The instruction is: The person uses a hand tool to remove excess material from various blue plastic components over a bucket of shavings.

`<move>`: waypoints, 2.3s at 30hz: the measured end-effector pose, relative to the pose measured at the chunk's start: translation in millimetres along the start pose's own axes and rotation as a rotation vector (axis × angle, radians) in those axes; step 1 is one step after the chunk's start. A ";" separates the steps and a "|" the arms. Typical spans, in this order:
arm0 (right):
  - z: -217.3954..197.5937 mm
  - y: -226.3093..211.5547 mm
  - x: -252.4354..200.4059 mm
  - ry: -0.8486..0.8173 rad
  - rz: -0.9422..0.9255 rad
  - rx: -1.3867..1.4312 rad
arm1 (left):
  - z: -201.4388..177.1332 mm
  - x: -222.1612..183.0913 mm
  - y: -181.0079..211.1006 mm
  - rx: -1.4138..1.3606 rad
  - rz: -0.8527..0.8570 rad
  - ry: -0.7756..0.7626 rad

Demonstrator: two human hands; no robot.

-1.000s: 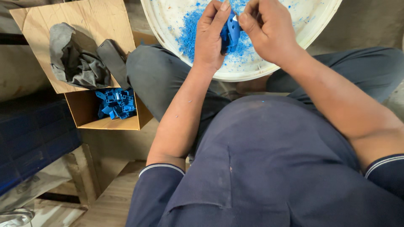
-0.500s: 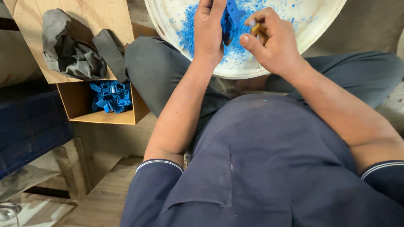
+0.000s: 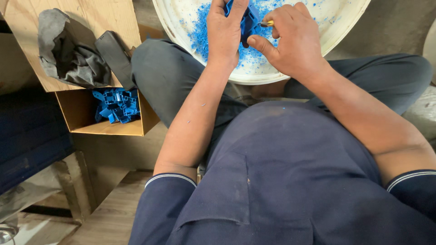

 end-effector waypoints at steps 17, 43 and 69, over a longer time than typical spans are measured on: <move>2.9 0.2 -0.9 -0.013 -0.002 -0.004 | 2.7 -4.7 -0.7 0.063 -0.094 -0.003; -0.4 0.0 2.5 -0.036 -0.049 0.024 | 2.2 -2.8 1.5 0.203 -0.129 0.024; 8.4 0.5 -3.5 -0.020 -0.059 0.061 | 12.2 -6.6 -12.0 0.093 -0.271 -0.202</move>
Point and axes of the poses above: each hand's wrist, its own x-axis towards the middle knuckle, its own z-axis out of the palm, y = z × x, the point moved 9 cm from there along x, towards the middle knuckle, and after that the axes turned 13 degrees about y, right-handed, at the moved point
